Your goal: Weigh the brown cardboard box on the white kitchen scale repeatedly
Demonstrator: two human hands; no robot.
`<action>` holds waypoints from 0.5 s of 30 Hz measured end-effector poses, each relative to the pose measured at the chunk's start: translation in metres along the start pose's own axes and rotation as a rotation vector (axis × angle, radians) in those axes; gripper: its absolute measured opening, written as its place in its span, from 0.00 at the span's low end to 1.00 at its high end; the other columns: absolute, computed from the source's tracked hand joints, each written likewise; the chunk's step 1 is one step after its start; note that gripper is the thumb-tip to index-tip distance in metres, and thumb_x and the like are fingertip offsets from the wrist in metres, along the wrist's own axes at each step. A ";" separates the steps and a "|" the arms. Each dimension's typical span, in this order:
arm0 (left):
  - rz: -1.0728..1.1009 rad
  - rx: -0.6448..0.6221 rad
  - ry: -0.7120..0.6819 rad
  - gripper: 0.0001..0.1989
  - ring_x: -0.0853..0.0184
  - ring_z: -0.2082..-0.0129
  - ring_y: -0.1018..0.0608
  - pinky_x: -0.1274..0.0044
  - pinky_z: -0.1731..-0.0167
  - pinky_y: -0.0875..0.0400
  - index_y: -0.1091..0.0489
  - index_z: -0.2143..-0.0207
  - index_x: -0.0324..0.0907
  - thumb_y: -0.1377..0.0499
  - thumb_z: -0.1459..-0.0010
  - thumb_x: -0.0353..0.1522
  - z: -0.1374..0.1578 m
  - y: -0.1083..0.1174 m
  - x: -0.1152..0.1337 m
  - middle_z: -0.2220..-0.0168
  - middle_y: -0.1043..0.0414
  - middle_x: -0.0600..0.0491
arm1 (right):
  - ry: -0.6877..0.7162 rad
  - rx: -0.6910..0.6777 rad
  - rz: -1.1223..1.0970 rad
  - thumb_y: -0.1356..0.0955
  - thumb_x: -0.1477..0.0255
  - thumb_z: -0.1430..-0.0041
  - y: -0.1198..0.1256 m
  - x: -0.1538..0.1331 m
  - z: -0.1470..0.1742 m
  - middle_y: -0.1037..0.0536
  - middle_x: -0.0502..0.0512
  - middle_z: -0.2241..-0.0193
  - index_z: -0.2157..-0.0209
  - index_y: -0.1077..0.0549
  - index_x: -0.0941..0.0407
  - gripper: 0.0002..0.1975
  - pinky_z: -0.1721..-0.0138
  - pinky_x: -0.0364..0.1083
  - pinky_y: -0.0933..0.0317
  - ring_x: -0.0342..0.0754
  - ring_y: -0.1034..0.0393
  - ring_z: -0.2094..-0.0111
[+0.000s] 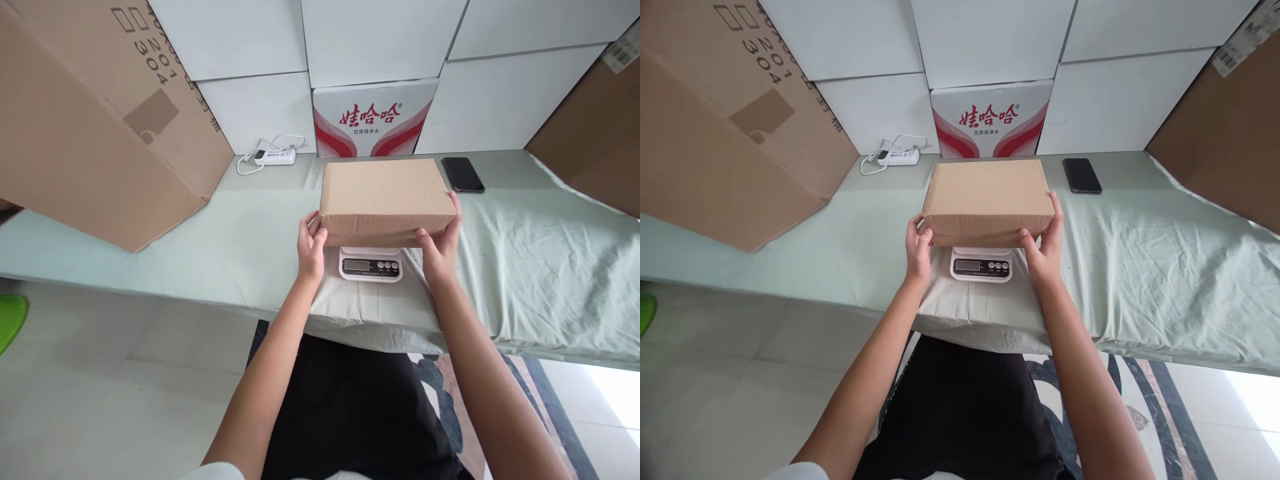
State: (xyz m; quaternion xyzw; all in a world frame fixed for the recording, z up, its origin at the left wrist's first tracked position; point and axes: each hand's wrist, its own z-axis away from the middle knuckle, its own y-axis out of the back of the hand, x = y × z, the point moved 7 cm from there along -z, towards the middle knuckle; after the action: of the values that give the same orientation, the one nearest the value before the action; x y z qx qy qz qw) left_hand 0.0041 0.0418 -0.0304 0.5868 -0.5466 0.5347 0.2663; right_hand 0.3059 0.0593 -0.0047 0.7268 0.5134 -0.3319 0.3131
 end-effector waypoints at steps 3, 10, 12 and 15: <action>0.008 0.005 0.011 0.37 0.47 0.33 0.18 0.58 0.37 0.20 0.28 0.42 0.51 0.30 0.43 0.62 0.001 0.002 0.001 0.37 0.18 0.42 | 0.018 0.001 0.009 0.26 0.38 0.43 0.001 -0.002 0.001 0.37 0.60 0.22 0.21 0.43 0.41 0.54 0.20 0.75 0.47 0.70 0.43 0.20; 0.021 -0.051 -0.075 0.39 0.45 0.22 0.29 0.56 0.26 0.29 0.28 0.35 0.51 0.33 0.39 0.62 0.001 0.002 0.017 0.26 0.27 0.41 | 0.010 0.032 -0.006 0.31 0.38 0.38 0.007 -0.005 0.001 0.34 0.55 0.23 0.20 0.44 0.36 0.49 0.20 0.76 0.47 0.68 0.40 0.21; -0.010 -0.087 -0.085 0.40 0.44 0.23 0.27 0.56 0.26 0.29 0.28 0.34 0.49 0.35 0.38 0.63 0.001 -0.002 0.017 0.28 0.25 0.40 | 0.019 0.020 -0.021 0.30 0.41 0.37 0.007 -0.007 0.001 0.34 0.54 0.23 0.21 0.41 0.37 0.46 0.19 0.75 0.47 0.68 0.41 0.20; -0.045 -0.071 -0.121 0.37 0.45 0.26 0.24 0.56 0.28 0.27 0.25 0.36 0.49 0.35 0.37 0.61 0.002 -0.003 0.018 0.33 0.20 0.41 | 0.004 0.012 -0.024 0.28 0.44 0.36 0.006 -0.007 0.003 0.28 0.57 0.27 0.23 0.36 0.39 0.43 0.21 0.76 0.43 0.69 0.36 0.23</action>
State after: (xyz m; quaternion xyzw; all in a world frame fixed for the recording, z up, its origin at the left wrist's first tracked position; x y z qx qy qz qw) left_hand 0.0046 0.0342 -0.0133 0.6204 -0.5670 0.4725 0.2652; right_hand 0.3095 0.0517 0.0001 0.7232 0.5207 -0.3369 0.3039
